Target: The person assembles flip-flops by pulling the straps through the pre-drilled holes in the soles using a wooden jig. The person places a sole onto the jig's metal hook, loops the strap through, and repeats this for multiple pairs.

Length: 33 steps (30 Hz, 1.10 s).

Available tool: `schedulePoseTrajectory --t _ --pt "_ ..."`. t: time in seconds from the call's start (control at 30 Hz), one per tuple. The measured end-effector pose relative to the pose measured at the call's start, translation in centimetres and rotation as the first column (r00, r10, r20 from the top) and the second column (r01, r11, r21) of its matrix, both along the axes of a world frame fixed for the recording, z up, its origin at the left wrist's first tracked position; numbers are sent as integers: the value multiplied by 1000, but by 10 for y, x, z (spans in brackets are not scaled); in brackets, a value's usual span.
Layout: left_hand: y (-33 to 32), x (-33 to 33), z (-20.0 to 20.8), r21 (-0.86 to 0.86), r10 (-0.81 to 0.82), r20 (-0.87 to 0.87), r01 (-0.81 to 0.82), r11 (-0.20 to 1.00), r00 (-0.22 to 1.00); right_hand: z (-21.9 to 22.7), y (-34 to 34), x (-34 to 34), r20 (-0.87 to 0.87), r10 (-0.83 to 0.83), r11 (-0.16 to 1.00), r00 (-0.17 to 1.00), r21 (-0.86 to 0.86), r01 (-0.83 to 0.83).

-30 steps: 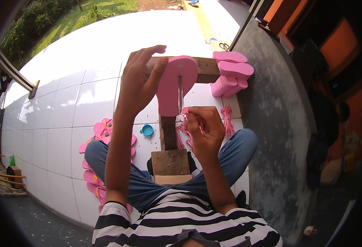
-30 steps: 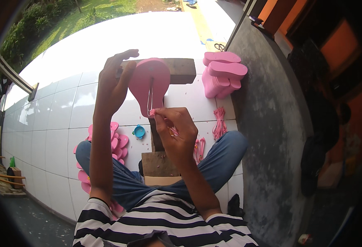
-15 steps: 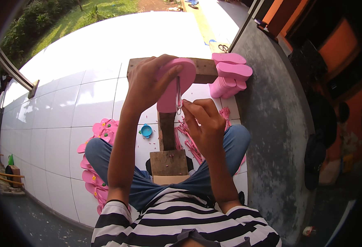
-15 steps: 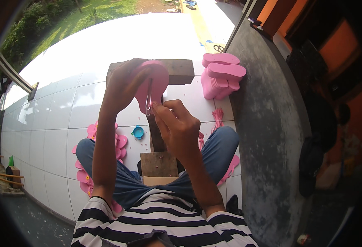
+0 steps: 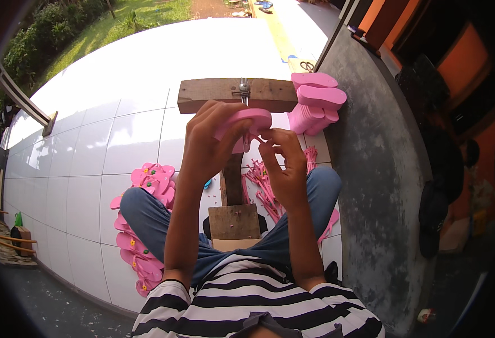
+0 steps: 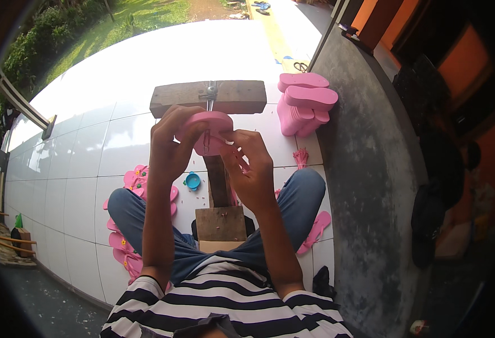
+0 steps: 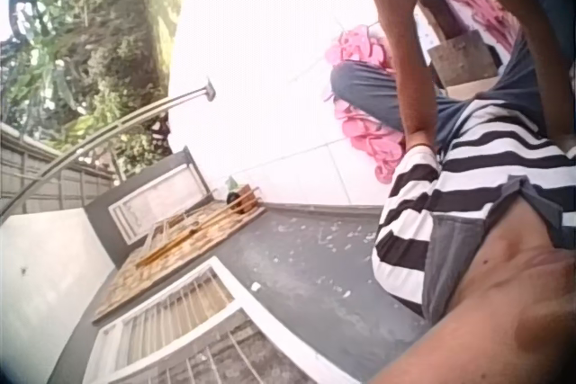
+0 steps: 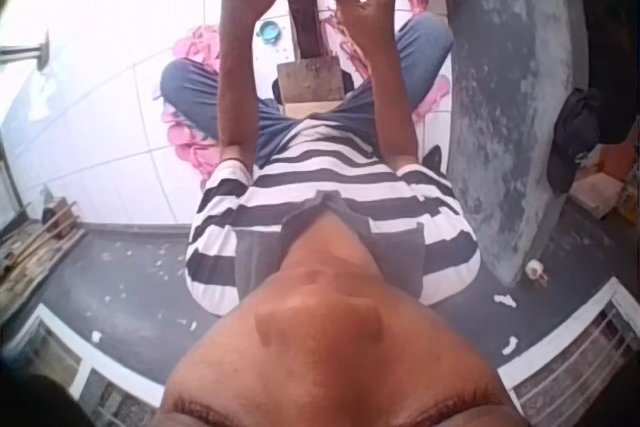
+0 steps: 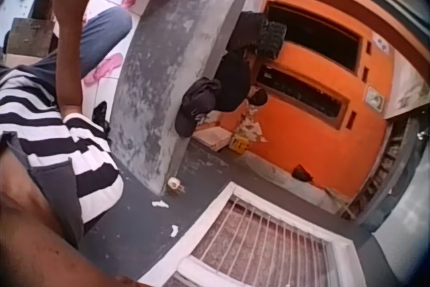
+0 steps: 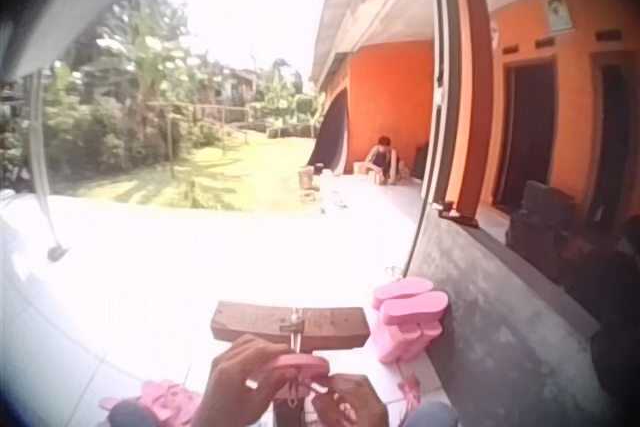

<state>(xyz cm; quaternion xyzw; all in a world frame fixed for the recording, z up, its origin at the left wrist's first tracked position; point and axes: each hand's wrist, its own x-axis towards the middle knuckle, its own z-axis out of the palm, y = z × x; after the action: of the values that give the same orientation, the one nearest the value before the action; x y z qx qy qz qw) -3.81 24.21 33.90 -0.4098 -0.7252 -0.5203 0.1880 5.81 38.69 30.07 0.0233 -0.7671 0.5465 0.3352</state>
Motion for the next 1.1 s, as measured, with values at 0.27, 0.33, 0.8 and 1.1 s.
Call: schedulePoseTrajectory --t 0.27,0.33,0.8,1.1 --pt "7 10 -9 128 -18 117 3 992 993 7 7 -40 -12 405 877 914 -276 -392" --pt "4 14 -12 126 25 85 -36 991 996 11 4 -36 -21 390 873 921 -310 -377" --pt "-7 96 -22 321 112 88 -134 937 990 19 -32 49 15 235 890 972 -406 -209" --pt "-26 102 -46 -136 142 236 -112 984 961 -12 -26 92 364 -66 994 929 107 29"
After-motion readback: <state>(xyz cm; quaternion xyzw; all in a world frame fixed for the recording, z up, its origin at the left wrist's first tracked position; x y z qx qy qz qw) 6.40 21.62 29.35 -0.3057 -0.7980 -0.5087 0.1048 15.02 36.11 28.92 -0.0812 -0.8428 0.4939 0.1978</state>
